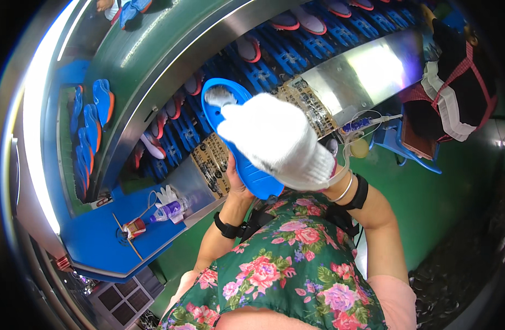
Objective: Applying adhesive to the interior surface of blue shoe soles using a brush tool on a manufacturing assembly line.
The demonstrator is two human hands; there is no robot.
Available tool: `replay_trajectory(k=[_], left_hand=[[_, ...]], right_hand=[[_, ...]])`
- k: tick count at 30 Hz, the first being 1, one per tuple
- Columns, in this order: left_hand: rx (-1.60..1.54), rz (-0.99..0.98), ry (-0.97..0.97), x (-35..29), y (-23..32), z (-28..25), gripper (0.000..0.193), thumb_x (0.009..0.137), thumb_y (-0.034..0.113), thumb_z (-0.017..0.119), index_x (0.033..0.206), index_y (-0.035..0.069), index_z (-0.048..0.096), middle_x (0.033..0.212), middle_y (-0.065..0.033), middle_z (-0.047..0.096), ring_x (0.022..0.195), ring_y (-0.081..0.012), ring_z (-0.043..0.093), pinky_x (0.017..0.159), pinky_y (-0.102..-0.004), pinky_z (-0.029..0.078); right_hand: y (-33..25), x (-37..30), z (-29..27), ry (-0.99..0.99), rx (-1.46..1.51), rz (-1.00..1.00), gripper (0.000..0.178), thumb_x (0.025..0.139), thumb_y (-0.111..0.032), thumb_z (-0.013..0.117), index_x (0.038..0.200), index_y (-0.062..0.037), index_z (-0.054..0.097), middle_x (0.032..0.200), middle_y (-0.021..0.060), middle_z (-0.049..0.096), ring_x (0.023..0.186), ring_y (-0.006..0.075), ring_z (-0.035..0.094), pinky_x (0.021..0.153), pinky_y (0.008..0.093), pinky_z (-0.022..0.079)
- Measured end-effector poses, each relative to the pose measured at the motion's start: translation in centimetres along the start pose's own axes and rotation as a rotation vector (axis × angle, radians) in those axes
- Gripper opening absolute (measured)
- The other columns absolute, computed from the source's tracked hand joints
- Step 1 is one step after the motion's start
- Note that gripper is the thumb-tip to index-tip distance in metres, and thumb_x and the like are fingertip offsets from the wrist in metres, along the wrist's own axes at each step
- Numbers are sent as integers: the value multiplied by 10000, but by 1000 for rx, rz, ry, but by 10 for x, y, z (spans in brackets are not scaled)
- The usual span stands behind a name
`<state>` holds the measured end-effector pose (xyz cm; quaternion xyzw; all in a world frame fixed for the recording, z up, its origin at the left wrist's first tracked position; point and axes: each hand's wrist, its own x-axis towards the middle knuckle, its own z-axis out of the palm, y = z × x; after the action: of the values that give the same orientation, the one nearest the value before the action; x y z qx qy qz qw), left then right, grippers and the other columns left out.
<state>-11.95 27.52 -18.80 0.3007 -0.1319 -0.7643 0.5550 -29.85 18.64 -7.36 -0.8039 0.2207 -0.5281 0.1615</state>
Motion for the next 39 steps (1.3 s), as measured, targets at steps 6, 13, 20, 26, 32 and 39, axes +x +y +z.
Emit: replay_trajectory(k=[6,13,20,26,32,39], left_hand=[[98,31,67,-1,12,-3,860,962,631,553,1590,102,297,1567,-177,433,1430,-380,441,1189,-565,361],[204,62,96,10,26,10,865,971,691,478,1582,101,315,1572,-172,425,1418,-383,452,1173,-569,379],[-441,86,-342,39,37,15,822,989,693,428,1552,97,366,1531,-156,480,1399,-356,469,1183,-535,362],[-142,101,-354,55,34,26,1016,853,766,602,1558,85,334,1432,-143,557,1311,-414,546,1102,-582,456],[-474,56,-293,51,40,39,1021,848,752,625,1578,106,319,1423,-211,554,1298,-434,548,1102,-610,441],[-362,91,-367,58,45,31,995,859,769,596,1550,95,356,1414,-240,545,1274,-438,560,1042,-613,492]], right_hand=[[-11,-7,6,-31,243,81,326,798,-59,761,1124,-70,765,1088,122,757,917,286,713,802,380,571],[-8,-10,18,95,58,31,296,776,-58,790,1072,-65,772,1074,117,765,932,298,725,831,385,577],[0,-7,11,161,251,204,215,807,-91,783,1021,-73,784,1050,121,765,937,283,719,816,385,569],[-10,-26,29,110,186,115,271,810,-82,792,1081,-71,773,1033,108,763,985,270,726,894,385,565],[-6,-33,25,146,173,149,286,802,-63,793,1085,-99,782,1051,98,765,969,285,733,872,400,575],[-2,-36,17,117,282,164,284,806,-97,806,1087,-131,783,992,75,769,909,252,729,810,374,579]])
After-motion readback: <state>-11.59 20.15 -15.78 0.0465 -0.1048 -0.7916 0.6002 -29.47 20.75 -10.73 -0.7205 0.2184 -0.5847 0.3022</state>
